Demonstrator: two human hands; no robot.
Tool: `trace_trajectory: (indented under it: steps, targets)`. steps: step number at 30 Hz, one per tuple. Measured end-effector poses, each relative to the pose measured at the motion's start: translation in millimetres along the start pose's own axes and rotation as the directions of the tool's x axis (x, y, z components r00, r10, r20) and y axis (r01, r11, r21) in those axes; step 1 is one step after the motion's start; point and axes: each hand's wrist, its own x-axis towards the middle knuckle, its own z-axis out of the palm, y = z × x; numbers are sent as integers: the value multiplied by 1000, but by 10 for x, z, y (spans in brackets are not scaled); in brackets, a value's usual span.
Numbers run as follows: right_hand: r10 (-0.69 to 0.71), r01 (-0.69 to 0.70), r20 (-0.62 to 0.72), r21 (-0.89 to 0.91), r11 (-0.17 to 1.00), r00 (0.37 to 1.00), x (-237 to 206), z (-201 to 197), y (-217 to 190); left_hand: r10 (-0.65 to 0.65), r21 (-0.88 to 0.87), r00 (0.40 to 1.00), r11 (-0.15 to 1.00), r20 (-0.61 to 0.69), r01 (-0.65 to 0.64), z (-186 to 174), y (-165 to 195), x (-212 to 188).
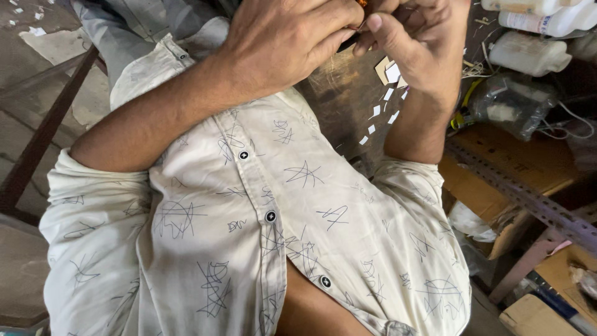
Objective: The person works on a motor stator, using scissors to cut copper wires and inserting white insulating strips into the winding slots. The person repeatedly adjusts the stator and wires by hand.
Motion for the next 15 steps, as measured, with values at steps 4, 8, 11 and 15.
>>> trace_trajectory:
  steps: [4, 8, 11, 15]
  targets:
    - [84, -83, -11, 64, 995, 996, 34, -34, 11, 16, 19, 1000, 1000, -12, -16, 11, 3, 4]
    - [149, -149, 12, 38, 988, 989, 51, -85, 51, -20, 36, 1000, 999, 14, 19, 19, 8, 3]
    - [197, -193, 12, 250, 949, 980, 27, -103, 169, 6, 63, 1000, 998, 4, -6, 25, 1, 8]
    - [216, -176, -67, 375, 910, 974, -89, -70, 371, 127, 167, 989, 979, -69, -114, 46, -16, 24]
